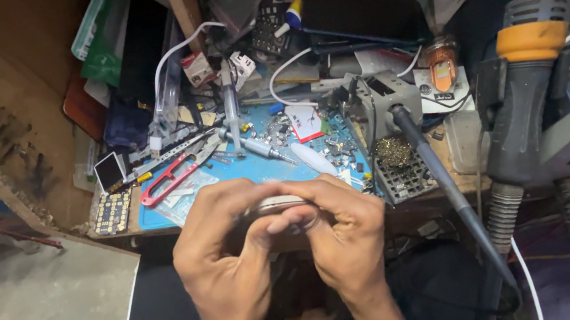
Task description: The person disassembles a beige Samsung mobile phone, removes the back cover and battery, and uses a screwdriver to unscrew the casing. They then handle a separate circuit board, using a soldering iron to work on its components.
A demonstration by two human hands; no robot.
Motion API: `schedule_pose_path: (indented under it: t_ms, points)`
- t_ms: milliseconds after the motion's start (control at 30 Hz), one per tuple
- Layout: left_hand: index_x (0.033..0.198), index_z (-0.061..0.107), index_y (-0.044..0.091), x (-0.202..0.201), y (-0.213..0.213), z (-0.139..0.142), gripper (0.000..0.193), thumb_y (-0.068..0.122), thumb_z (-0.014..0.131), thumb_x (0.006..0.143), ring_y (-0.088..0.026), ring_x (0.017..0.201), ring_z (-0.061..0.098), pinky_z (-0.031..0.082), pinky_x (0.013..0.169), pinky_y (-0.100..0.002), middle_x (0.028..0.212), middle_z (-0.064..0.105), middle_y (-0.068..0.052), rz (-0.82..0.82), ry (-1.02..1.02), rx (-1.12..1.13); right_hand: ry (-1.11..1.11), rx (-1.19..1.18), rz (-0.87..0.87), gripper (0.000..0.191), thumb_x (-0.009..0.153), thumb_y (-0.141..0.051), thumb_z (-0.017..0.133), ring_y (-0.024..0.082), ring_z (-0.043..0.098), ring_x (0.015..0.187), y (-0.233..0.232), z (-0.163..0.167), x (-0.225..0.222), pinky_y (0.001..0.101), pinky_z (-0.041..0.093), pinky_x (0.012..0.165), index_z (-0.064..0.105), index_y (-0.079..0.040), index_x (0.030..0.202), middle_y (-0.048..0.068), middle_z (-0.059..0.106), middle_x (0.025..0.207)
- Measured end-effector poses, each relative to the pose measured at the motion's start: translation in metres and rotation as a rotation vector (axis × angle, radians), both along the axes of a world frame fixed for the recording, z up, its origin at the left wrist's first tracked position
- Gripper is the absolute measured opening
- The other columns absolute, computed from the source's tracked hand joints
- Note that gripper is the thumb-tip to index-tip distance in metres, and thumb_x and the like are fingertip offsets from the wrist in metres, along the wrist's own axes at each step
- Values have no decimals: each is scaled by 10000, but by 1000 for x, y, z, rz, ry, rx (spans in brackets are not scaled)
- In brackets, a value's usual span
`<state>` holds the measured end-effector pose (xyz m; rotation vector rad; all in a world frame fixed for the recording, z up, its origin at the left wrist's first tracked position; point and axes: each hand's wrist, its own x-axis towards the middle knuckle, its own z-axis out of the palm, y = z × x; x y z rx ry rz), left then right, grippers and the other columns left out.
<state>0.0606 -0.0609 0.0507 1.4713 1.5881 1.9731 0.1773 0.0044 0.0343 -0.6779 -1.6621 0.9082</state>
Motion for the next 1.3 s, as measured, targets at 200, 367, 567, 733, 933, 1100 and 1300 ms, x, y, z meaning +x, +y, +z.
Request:
schedule_pose_path:
  t_ms: [200,367,567,733,933,1100,1300]
  points:
    - [963,731,3,2,2,4,173,158,780,906,-139,800,648,505,720,-253,884,665,-66,80,-3,17,-67,106,-95,170,887,15,703,154,731,752,-10,9,-6,245,572,701,761,3,1047,84,745,857]
    - [916,715,2,3,1,0,212,205,778,922,-117,769,660,522,684,-236,858,644,-53,90,-31,-2,-88,158,-145,143,913,-50,706,180,726,790,-16,12,-9,264,565,735,753,-7,1042,84,745,878]
    - [954,721,-5,-3,4,-16,244,233,774,946,-93,799,598,488,703,-235,885,616,-35,76,-249,7,-85,15,29,312,1009,-311,686,178,720,876,-9,9,-10,292,546,799,740,-22,1114,94,749,943]
    - [1016,688,-15,-15,9,-31,272,243,766,977,-88,870,610,497,811,-237,967,687,-45,-15,-528,93,-101,-60,243,375,1029,-359,667,161,720,961,0,6,-9,312,563,871,682,-15,1177,109,769,1018]
    - [1040,693,-16,-14,14,-35,271,238,752,966,-86,847,644,535,783,-233,971,703,-44,-26,-607,30,-165,-177,249,334,1045,-308,590,156,696,917,0,-1,-12,307,554,850,678,-17,1183,112,757,996]
    - [1170,728,25,-18,14,-30,386,323,696,926,-65,704,616,429,509,-204,956,737,-51,-88,-682,-141,-116,-203,290,387,1074,-354,531,182,693,948,2,-1,-12,317,535,875,655,-9,1198,104,732,1012]
    - [1063,717,-51,-16,18,-43,447,375,620,969,-73,603,606,431,457,-223,888,756,-87,-217,-834,-115,-41,-424,384,441,1032,-418,535,117,649,690,3,-7,-15,283,529,631,662,-9,1139,76,678,820]
